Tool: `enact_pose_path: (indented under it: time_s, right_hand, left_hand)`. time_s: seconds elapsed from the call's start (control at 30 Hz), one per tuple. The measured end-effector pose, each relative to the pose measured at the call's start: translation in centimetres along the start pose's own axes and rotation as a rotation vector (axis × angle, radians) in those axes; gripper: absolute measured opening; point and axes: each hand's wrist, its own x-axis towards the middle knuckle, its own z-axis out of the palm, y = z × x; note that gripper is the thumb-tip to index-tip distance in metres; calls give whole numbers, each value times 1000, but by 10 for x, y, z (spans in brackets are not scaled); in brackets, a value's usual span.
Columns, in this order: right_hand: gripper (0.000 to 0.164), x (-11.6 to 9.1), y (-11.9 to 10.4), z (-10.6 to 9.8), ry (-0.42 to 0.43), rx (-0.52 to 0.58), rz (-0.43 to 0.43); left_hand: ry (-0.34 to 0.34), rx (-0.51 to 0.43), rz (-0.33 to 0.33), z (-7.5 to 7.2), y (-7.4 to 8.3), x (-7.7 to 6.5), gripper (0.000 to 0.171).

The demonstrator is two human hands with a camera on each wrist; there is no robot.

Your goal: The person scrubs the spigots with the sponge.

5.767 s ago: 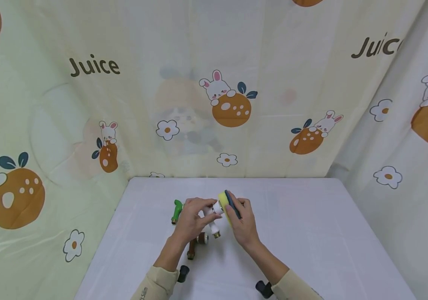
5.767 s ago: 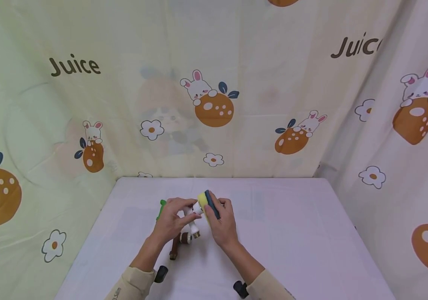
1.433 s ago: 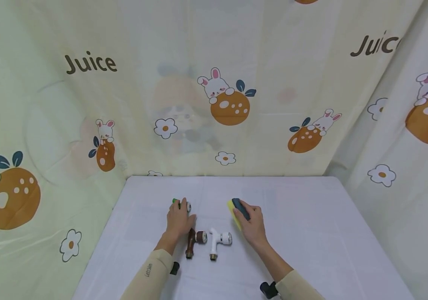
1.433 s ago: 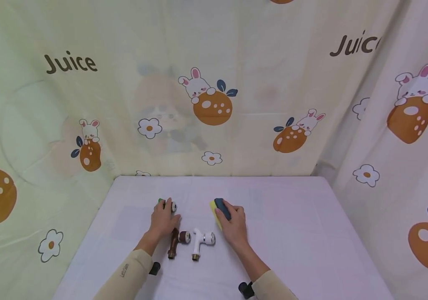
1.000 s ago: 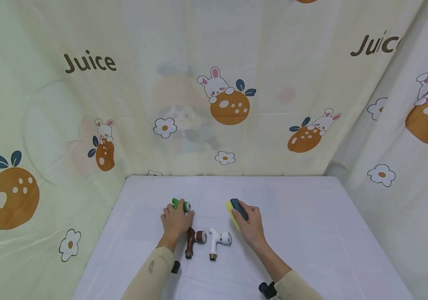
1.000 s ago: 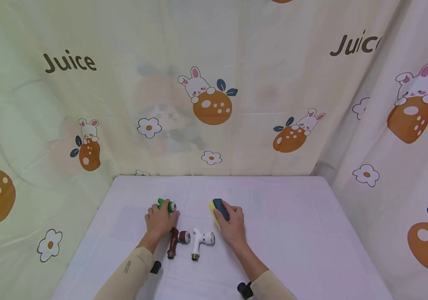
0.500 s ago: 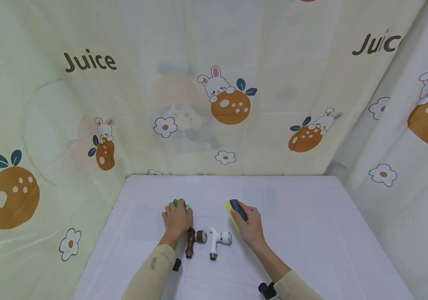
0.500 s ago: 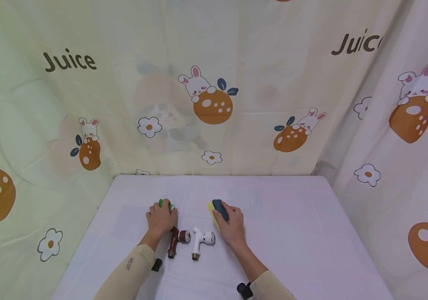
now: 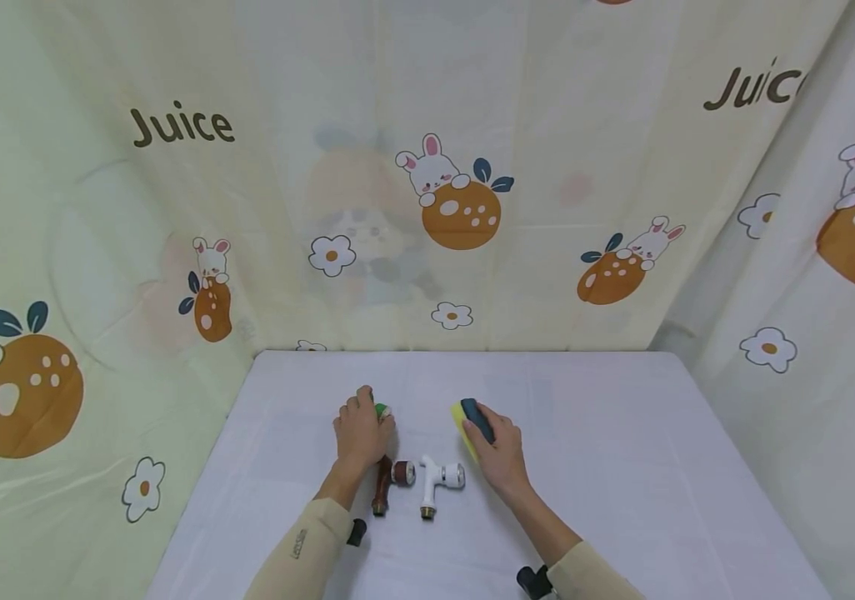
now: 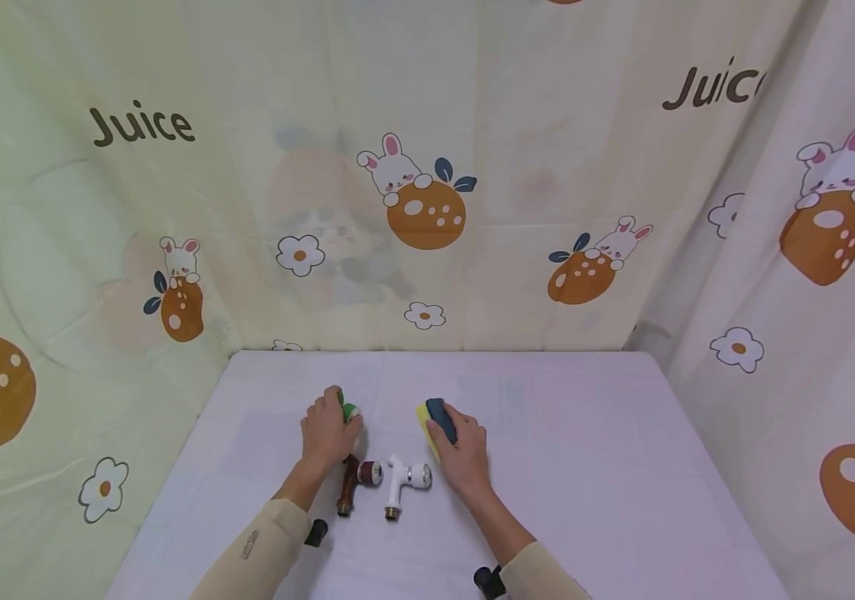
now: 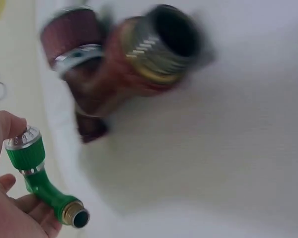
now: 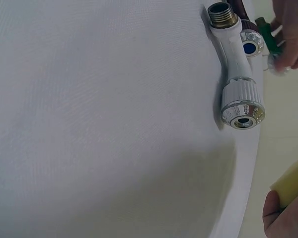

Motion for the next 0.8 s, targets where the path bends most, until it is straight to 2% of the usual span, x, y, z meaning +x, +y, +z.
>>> enact_pose_path:
  time_s: [0.07, 0.13, 0.3, 0.43, 0.67, 0.8]
  right_hand:
    - [59, 1, 0, 1, 1, 1, -5]
    - [59, 1, -1, 1, 2, 5, -13]
    - [59, 2, -3, 2, -5, 37, -52]
    - [59, 0, -7, 1, -25, 61, -92]
    - [59, -5, -11, 1, -28, 114, -180]
    - [56, -7, -15, -1, -17, 160, -235]
  left_hand:
    - [3, -43, 33, -7, 9, 0, 61]
    - [-16, -128, 58, -14, 18, 0, 66]
    - [-101, -397, 83, -27, 37, -3, 85]
    - [-163, -564, 99, -33, 47, -7, 95]
    - [-300, -711, 145, -39, 57, -15, 95]
    - [-410, -837, 162, -42, 58, -19, 96]
